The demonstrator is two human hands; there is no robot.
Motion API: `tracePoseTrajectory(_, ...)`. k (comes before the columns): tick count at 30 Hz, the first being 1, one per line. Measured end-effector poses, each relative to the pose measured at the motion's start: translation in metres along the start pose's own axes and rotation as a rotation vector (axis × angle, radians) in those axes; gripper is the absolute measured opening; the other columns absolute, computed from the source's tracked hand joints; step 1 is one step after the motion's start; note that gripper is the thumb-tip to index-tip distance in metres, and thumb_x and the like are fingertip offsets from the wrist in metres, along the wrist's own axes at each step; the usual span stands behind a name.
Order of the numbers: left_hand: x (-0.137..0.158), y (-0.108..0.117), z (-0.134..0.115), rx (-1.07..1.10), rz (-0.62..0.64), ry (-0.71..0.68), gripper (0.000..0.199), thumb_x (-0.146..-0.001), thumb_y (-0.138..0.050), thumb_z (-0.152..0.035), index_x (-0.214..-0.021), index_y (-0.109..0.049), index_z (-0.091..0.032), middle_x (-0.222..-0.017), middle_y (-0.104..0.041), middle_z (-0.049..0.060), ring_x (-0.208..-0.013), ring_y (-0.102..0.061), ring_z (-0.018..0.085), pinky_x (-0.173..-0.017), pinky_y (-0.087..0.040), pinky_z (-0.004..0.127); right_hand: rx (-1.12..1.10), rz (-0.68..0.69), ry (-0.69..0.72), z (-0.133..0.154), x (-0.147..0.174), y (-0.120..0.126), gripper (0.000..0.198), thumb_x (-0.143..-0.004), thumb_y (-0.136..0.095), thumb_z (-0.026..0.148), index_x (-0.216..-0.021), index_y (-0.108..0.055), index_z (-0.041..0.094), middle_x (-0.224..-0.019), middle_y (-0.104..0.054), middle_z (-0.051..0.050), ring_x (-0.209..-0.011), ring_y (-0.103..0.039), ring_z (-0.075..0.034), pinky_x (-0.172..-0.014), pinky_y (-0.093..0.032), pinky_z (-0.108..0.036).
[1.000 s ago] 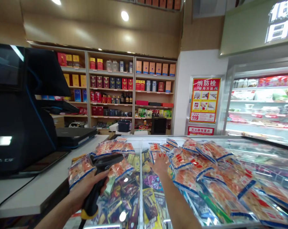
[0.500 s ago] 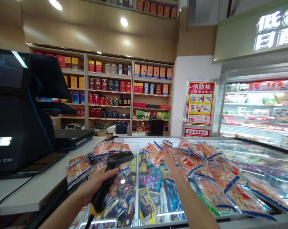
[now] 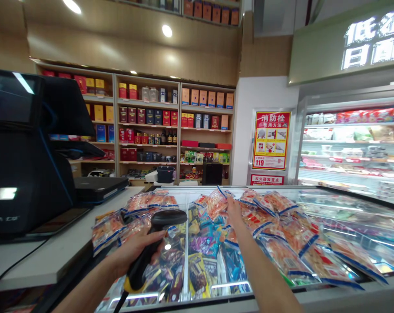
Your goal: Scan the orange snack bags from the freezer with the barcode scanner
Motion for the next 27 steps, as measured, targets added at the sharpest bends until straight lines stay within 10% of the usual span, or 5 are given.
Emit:
tracePoseTrajectory(16,0.001,0.020,-0.003,-0.052,-0.167,0.012,0.029,-0.063,-0.055,-0.042,-0.056,-0.046,-0.015,-0.042,-0.047,-0.004,-0.035,-0.041,0.006,-0.039,-0.033,0.020,-0.015,0.002,-0.106,-0.002,0.001,-0.016,0.018,-0.064,-0.047,0.034,-0.070,-0.051,0.017,-0.055,-0.055,0.003,-0.050,-0.053,-0.010,-0.045,-0.049,-0.025)
tracePoseTrajectory(27,0.005,0.090,-0.001,-0.020,-0.501,-0.052,0.030,-0.059,-0.058,-0.041,-0.052,-0.047,-0.014,-0.040,-0.049,-0.003,-0.033,-0.041,0.006,-0.036,-0.031,0.018,-0.234,0.113,-0.339,-0.030,0.041,-0.119,0.012,-0.072,-0.041,0.030,-0.073,-0.046,0.019,-0.057,-0.056,0.004,-0.050,-0.053,-0.009,-0.050,-0.049,-0.028)
Point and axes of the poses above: each hand's wrist, its own x-axis away from the middle knuckle, its own y-axis out of the back of the hand, z = x × y, the point moved 4 cm from there along -x, towards the middle knuckle
